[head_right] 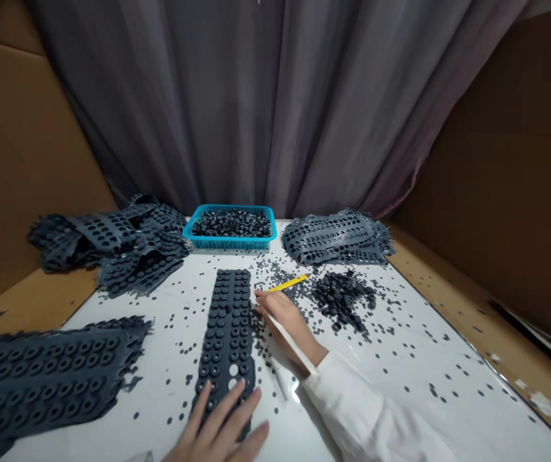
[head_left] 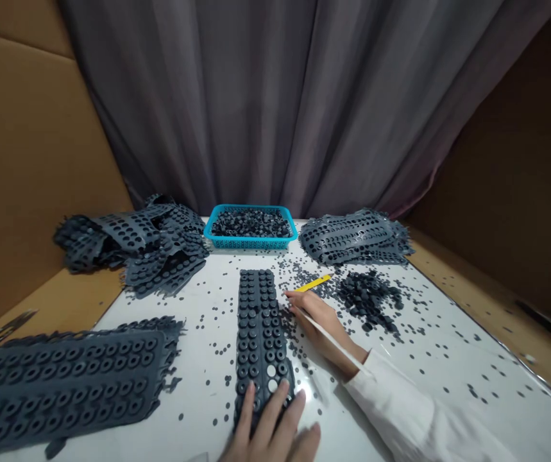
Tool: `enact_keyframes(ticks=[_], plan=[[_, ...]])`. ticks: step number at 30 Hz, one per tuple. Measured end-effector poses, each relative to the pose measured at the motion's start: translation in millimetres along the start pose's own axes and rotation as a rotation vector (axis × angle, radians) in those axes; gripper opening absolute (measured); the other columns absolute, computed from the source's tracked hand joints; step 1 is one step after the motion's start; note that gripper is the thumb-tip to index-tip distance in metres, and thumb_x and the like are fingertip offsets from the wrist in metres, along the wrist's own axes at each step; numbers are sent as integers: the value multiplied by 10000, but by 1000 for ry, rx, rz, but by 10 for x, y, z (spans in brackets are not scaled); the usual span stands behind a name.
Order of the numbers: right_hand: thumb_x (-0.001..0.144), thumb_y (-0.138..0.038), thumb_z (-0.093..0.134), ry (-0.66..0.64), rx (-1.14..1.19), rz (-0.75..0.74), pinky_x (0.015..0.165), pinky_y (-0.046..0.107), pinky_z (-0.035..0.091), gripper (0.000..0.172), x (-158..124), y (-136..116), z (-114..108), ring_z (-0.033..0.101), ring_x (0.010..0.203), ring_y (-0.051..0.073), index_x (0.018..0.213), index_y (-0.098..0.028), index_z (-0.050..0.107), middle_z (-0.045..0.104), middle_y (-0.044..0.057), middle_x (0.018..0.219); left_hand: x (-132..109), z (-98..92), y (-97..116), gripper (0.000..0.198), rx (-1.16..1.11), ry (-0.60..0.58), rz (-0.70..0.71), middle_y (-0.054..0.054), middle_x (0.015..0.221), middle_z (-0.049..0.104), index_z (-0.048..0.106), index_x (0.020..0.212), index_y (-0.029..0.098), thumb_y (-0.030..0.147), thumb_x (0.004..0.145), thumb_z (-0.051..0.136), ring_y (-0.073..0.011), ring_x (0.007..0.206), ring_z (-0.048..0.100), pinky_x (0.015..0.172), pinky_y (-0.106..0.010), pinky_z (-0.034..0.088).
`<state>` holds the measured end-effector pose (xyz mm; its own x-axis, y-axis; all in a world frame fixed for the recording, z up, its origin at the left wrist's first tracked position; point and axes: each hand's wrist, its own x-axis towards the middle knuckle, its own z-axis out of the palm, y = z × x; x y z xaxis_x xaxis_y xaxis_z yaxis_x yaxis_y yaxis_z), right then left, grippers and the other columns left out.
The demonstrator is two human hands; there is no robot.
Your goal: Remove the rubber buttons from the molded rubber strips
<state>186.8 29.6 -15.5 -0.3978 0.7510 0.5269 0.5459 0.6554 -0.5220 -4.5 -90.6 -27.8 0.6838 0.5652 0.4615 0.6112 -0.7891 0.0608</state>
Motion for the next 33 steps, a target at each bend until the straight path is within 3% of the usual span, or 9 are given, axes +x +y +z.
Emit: enact_keyframes(ticks=[1,2,5,10,17,23,28,30,33], plan=[[923,-220,404,5,-2,53,813,359,481,137,-10,5,-22,584,982,213,916,-199,539,637,123,1031,110,-129,-128,340,-45,-64,57,-30,1211,594,534,1176,266,310,838,538,-237,1097,528,1039,-401,276],[922,-237,407,1,-9,101,808,357,480,139,-23,8,-43,589,969,215,916,-199,540,639,118,1008,238,-247,-267,394,-94,-129,-10,-44,1161,615,516,1207,240,307,820,542,-242,1038,555,978,-397,348],[920,-280,407,-31,-47,203,781,350,479,165,-67,3,-91,603,901,217,969,-198,543,640,103,969,623,-415,-681,339,-48,-265,-441,-77,1024,635,560,1153,178,177,826,471,-253,933,567,811,-398,429],[912,-268,400,-77,-66,229,781,344,471,167,-107,-42,-121,593,921,227,971,-205,543,637,95,983,849,-160,-1057,171,-13,-209,-593,-76,905,614,664,909,186,197,764,573,-272,920,533,794,-399,381],[902,-247,416,-58,-23,193,790,355,472,153,-114,-48,-99,585,953,233,945,-212,558,640,88,1000,747,-22,-1097,118,-263,-66,-606,-25,804,591,639,746,210,180,761,526,-208,845,524,781,-326,367],[903,-250,419,-14,6,168,778,355,477,143,-120,-45,-90,593,920,223,929,-202,552,644,95,987,682,103,-1231,140,-637,111,-768,-8,694,582,595,761,178,296,768,520,-148,601,480,605,-266,380],[906,-253,425,-16,53,135,795,349,477,128,-127,-57,-77,589,948,217,912,-203,542,637,97,1006,695,-26,-1156,288,-967,225,-856,-46,758,593,565,809,155,439,763,548,-139,635,497,596,-259,390],[903,-252,431,-23,67,131,798,348,477,117,-131,-46,-67,590,953,216,907,-203,538,634,95,1002,716,-142,-1051,340,-1226,248,-888,-34,740,579,549,805,161,492,736,587,-115,584,474,550,-243,381],[903,-251,433,-32,80,129,810,351,474,107,-132,-29,-58,589,964,216,900,-205,530,632,92,1000,734,-276,-891,340,-1929,287,-938,15,683,538,547,751,168,365,600,778,-73,534,431,499,-197,333]])
